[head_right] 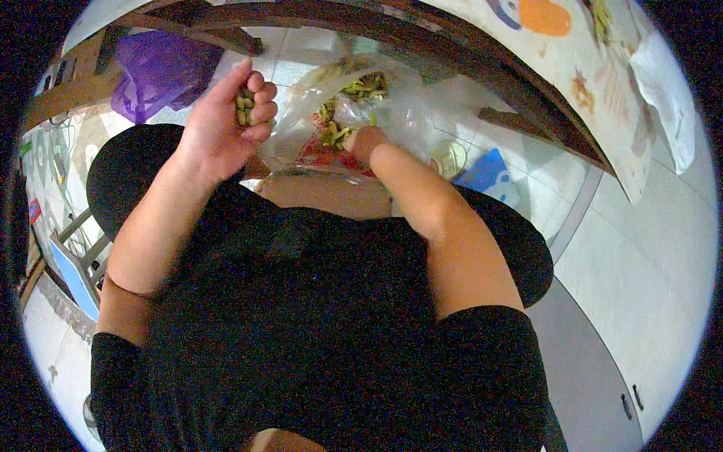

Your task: The person sits on the floor and shells edamame beans by hand. They pick up pods, squeeze them open, and remove the beans, placing the shelled beans into a metal bowl and the empty pods into a plastic bag.

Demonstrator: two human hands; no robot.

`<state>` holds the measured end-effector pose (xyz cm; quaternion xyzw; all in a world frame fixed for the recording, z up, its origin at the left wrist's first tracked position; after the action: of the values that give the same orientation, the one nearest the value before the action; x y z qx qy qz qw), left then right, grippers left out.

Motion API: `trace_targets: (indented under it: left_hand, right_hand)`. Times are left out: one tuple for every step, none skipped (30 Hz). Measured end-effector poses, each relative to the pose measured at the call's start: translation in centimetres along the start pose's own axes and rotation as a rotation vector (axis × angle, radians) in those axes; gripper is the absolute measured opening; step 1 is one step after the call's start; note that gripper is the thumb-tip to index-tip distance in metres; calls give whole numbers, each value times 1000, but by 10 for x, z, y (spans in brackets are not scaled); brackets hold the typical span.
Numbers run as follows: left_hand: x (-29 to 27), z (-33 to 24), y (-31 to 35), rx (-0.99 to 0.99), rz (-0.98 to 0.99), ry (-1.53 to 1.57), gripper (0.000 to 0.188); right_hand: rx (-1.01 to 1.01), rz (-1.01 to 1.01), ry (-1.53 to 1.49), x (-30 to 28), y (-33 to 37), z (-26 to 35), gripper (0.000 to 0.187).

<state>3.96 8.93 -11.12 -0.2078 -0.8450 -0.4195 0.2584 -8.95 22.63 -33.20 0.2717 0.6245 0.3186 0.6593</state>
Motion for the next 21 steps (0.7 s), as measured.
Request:
trace_targets:
  left_hand:
    - [1,0,0,-15,29,45,26]
    - [2,1,0,-16,4,39,25]
    - [3,3,1,-17,-21,32,25]
    - [5,3,1,-19,-40,21,25]
    - [4,3,1,-25,-30,3,26]
    - [4,4,1,-29,-41,-7,26]
    - [5,4,1,-35,-49,-16,26]
    - [5,4,1,-41,-57,-25,26]
    - [5,4,1,-47,-42,-19,26]
    - [4,4,0,-42,-44,-23,26]
    - [3,5,0,-37,-47,-27,25]
    - [3,5,-1,-32,-49,-31,25]
    - [3,6,-1,-32,-62,-32,25]
    - [4,7,-2,-32,-75,-32,24]
    - [5,7,-2,-31,-88,-31,24]
    - [6,8,-2,-34,-84,-30,24]
    - [8,8,-1,-37,-79,-28,24]
    - [9,8,-1,-40,-76,-25,24]
    - [10,9,-1,-37,-67,-8,25]
    - [10,10,-2,-34,-59,9,25]
    - [10,10,-3,-30,-52,27,26]
  right_hand:
    - [-37,-5,64,-10,7,6,19]
    - [-74,-10,127,-16,9,10,22]
    - [-88,-31,83,5,-5,10,24]
    - [-71,-55,68,15,-11,11,24]
    - [-55,-78,56,24,-17,11,24]
    - [-39,-102,42,33,-21,12,24]
    - [-76,-210,122,35,-20,14,22]
    - [-90,-274,145,36,-19,14,17]
    - [-103,-339,167,39,-16,16,14]
    - [-117,-404,194,36,-13,17,11]
    - [-106,-380,180,38,-14,17,11]
    - [-94,-357,166,40,-15,17,11]
    - [-80,-333,153,40,-16,16,11]
    - [-72,-321,153,41,-15,16,12]
    - [-64,-308,153,41,-14,17,12]
    - [-56,-295,152,42,-12,17,13]
    - [-74,-319,182,43,-10,18,14]
    - [-92,-342,213,46,-8,19,14]
    - [-108,-365,243,49,-8,20,15]
    - [-76,-307,189,52,-10,20,15]
    - [-46,-248,135,55,-11,21,16]
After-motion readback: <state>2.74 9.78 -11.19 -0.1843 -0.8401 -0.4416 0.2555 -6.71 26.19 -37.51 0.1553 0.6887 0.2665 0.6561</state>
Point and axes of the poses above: each hand's wrist, its own y-axis away from the middle knuckle, its own x-axis out of the palm, z = x × y, the point moved 3 cm from there along -y, towards the middle knuckle, and after that the axes turned 12 degrees about x, right-handed, at the moved point
